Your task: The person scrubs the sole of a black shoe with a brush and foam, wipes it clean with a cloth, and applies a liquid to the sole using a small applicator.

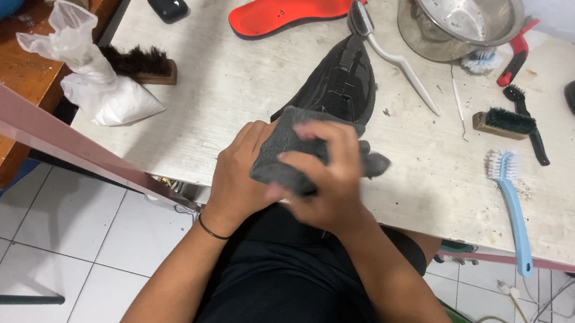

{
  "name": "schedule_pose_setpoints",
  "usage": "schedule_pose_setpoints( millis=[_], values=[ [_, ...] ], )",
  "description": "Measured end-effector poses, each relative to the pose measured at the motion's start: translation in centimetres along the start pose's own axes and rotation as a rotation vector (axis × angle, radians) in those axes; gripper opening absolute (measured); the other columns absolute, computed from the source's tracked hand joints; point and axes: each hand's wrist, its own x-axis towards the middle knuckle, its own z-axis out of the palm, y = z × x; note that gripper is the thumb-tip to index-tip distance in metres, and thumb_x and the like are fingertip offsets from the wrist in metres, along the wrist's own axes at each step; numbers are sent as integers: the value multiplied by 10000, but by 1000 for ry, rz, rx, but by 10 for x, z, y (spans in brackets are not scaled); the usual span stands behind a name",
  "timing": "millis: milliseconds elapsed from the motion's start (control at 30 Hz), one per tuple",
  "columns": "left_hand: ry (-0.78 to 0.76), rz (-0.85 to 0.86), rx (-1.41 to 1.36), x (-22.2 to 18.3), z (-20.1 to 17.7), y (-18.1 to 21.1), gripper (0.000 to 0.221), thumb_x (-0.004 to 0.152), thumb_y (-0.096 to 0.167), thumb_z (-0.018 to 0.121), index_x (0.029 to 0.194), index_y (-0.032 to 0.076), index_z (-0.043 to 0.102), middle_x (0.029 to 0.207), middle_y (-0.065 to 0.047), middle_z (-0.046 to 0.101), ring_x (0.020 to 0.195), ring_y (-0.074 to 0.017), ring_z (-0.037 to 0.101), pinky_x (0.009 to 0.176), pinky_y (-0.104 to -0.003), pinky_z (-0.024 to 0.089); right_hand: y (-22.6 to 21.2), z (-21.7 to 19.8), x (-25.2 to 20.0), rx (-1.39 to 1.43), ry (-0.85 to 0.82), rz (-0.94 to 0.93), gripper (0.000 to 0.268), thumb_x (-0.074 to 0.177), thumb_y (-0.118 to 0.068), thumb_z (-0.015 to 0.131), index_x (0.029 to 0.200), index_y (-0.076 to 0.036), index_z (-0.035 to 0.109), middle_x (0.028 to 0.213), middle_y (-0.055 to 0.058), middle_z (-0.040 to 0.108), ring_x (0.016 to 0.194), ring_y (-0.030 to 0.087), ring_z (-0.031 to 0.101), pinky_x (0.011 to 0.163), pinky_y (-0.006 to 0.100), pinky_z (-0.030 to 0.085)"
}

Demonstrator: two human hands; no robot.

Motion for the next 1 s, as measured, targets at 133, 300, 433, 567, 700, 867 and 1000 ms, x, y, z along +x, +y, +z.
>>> schedule_pose_setpoints(
  millis=[133,300,433,567,700,867,1000],
  values=[
    [-15,-13,-47,2,-1,-1,436,759,379,850,974,64,640,738,-31,524,723,-203,580,606,-309,561,-19,0,22,-32,-85,-131,489,955,-623,513,1152,-211,687,1444,228,515,1359,503,428,1074,593,347],
    [18,24,-31,8,-8,9,492,759,371,871,1068,41,678,748,-58,561,717,-218,596,631,-317,570,7,-12,5,26,-21,-192,247,982,-343,687,980,-95,690,1218,218,660,1222,552,610,985,628,491],
    [25,7,-138,7,-9,4,688,715,375,910,1249,11,675,834,-129,644,798,-295,653,732,-417,587,35,-24,-26,-43,-42,-236,172,911,-259,753,1012,-121,738,1054,171,668,919,434,683,789,553,560],
    [-17,-6,-155,4,-6,-2,699,703,351,907,1280,33,673,832,-107,637,789,-280,640,722,-410,579,53,-48,-22,-303,-21,67,214,824,-49,741,1037,-62,723,923,137,655,821,376,688,699,466,575],
    [-53,8,-175,9,-7,2,697,698,314,906,1293,30,679,823,-133,650,778,-315,649,710,-435,576,23,-47,6,-252,132,151,93,934,-47,698,1023,-45,725,868,90,668,776,331,685,676,397,531],
    [-88,57,-129,0,0,-6,686,716,338,867,1320,65,691,853,-102,652,801,-282,636,743,-411,575,-18,-8,-9,-183,20,-189,289,809,-8,792,1086,-93,787,912,101,641,693,281,595,632,433,557],
    [-85,65,-110,2,-3,0,684,704,339,889,1312,85,704,839,-72,647,784,-248,624,712,-387,585,-6,-27,-2,-112,24,-29,448,731,-24,824,1166,-100,750,863,72,639,651,223,613,586,356,555]
  ],
)
